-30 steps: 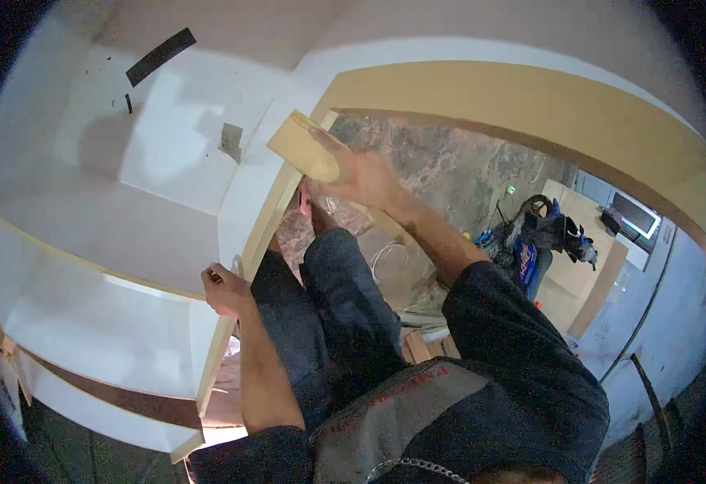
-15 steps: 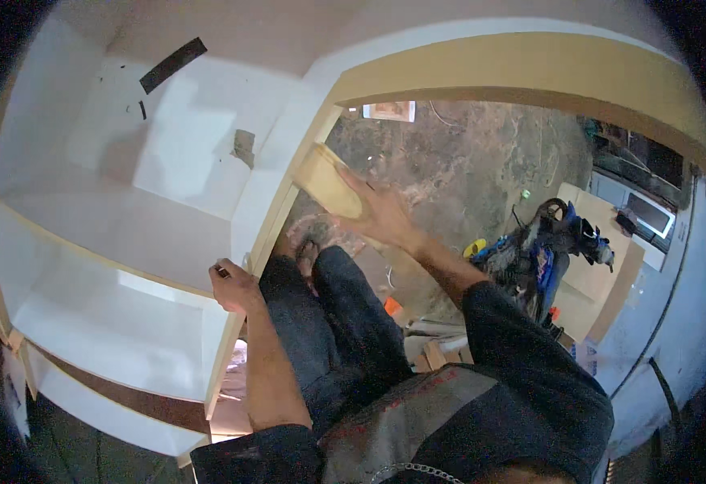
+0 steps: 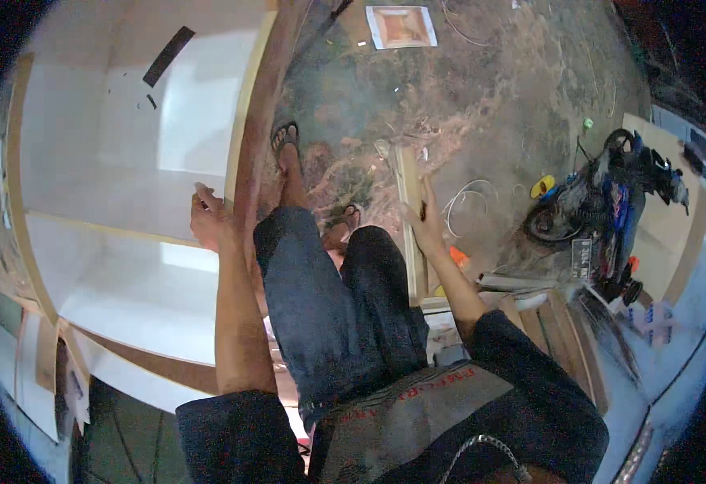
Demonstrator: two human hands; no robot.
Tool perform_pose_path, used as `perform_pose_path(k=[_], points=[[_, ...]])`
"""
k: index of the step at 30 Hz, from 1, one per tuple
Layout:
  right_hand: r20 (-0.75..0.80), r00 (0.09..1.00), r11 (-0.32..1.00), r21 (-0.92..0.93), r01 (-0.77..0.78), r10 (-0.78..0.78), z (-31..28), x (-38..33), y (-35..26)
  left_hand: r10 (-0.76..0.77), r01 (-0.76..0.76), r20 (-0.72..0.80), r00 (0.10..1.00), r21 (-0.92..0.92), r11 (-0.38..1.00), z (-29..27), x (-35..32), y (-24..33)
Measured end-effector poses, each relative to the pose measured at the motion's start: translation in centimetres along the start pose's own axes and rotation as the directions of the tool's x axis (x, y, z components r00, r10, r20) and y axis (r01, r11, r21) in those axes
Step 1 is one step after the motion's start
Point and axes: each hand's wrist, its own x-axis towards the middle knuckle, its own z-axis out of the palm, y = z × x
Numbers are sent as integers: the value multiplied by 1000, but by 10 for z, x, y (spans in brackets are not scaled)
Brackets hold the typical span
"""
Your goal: The person sands the edges and corners of a wooden shelving unit using a sanding block.
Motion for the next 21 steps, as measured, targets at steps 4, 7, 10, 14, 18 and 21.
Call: perform_pose_path(k=[4,7,10,14,18,21], points=[[-36,973,968,113,-223,228,-27,-50,58,258,-256,114,959,-32,966,1,18,-18],[-44,887,869,231,-438,459,-35,-56,59,315,-313,235,920,-47,949,3,27,-15],[-8,911,907,105,-409,412,-32,-35,68,397,-376,255,881,-129,917,16,41,-5],[207,972,993,-32,-110,114,13,25,-15,449,-341,264,854,-367,865,20,41,52],[411,903,968,-150,202,-125,54,97,-121,669,-462,170,724,-601,653,31,65,99],[523,823,840,-327,432,-220,77,134,-171,648,-416,161,744,-647,639,51,69,118]])
